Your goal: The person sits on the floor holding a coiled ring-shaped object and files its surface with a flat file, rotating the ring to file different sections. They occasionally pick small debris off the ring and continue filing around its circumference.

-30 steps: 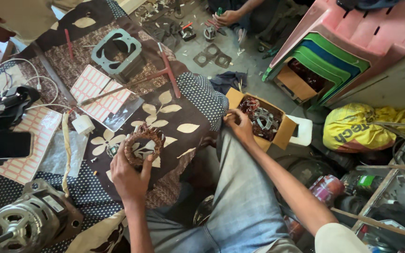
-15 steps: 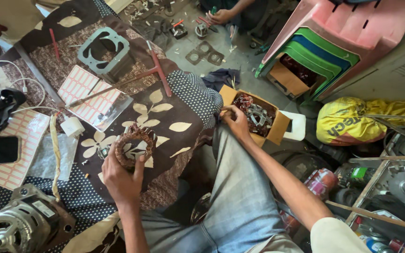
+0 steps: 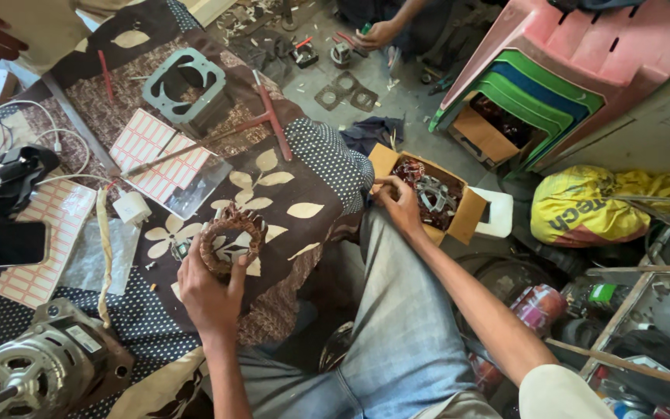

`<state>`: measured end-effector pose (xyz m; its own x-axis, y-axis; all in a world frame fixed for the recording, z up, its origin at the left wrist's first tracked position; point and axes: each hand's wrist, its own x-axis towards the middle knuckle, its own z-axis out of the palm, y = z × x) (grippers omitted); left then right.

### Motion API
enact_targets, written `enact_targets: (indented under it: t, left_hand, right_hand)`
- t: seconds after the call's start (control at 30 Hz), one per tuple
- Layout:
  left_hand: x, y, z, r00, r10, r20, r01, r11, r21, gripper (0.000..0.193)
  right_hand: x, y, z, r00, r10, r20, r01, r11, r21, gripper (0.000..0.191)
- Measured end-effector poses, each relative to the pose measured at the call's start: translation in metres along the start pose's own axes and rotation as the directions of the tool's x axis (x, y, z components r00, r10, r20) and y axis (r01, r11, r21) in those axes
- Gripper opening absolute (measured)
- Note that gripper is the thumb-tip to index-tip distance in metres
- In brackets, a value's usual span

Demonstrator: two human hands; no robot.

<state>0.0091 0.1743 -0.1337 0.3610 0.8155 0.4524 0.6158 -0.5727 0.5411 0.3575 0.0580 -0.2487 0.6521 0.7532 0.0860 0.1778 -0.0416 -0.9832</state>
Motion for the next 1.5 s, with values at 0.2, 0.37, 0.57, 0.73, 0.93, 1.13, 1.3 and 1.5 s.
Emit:
enact_targets:
  t: [0.2,0.37,0.57,0.73,0.93,1.13,1.3,1.5]
  left_hand:
    - [0.002,-0.001,0.001,1.000,0.021,-0.018,-0.021,0.999,0.031,0.072]
    - [0.001,-0.002,0.001,1.000,0.009,0.000,-0.009,1.000,0.026,0.072]
    - [0.002,0.000,-0.001,0.999,0.033,-0.010,-0.033,0.999,0.018,0.071]
    - [0.003,0.003,0.000,1.000,-0.005,0.005,0.005,1.000,-0.002,0.070]
    - [-0.002,0.005,-0.003,1.000,0.009,0.013,-0.009,1.000,-0.004,0.070]
    - [-0.003,0.009,-0.006,1.000,0.001,0.020,0.000,1.000,-0.008,0.069]
    - [-0.004,0.010,-0.008,0.999,0.030,0.025,-0.030,0.999,-0.013,0.067]
    - [-0.006,0.008,-0.009,0.999,0.030,0.026,-0.030,1.000,0.003,0.069]
  right_hand:
    - [0.003,0.000,0.004,0.999,0.033,-0.016,-0.033,0.999,0.017,0.024]
    - [0.003,-0.006,0.001,0.997,0.075,-0.018,-0.073,0.995,0.065,0.024]
    - [0.009,-0.003,-0.010,0.948,0.302,-0.100,-0.237,0.879,0.413,0.035]
    - [0.024,-0.003,-0.036,0.902,0.424,-0.078,-0.209,0.590,0.780,0.059]
    - [0.039,-0.015,-0.100,0.880,0.303,-0.366,0.066,0.684,0.726,0.097]
    - [0.036,-0.023,-0.125,0.874,0.261,-0.410,0.121,0.700,0.703,0.104]
    - [0.038,-0.016,-0.125,0.875,0.267,-0.404,0.121,0.687,0.717,0.105]
    - [0.041,-0.001,-0.129,0.877,0.293,-0.380,0.037,0.748,0.662,0.103]
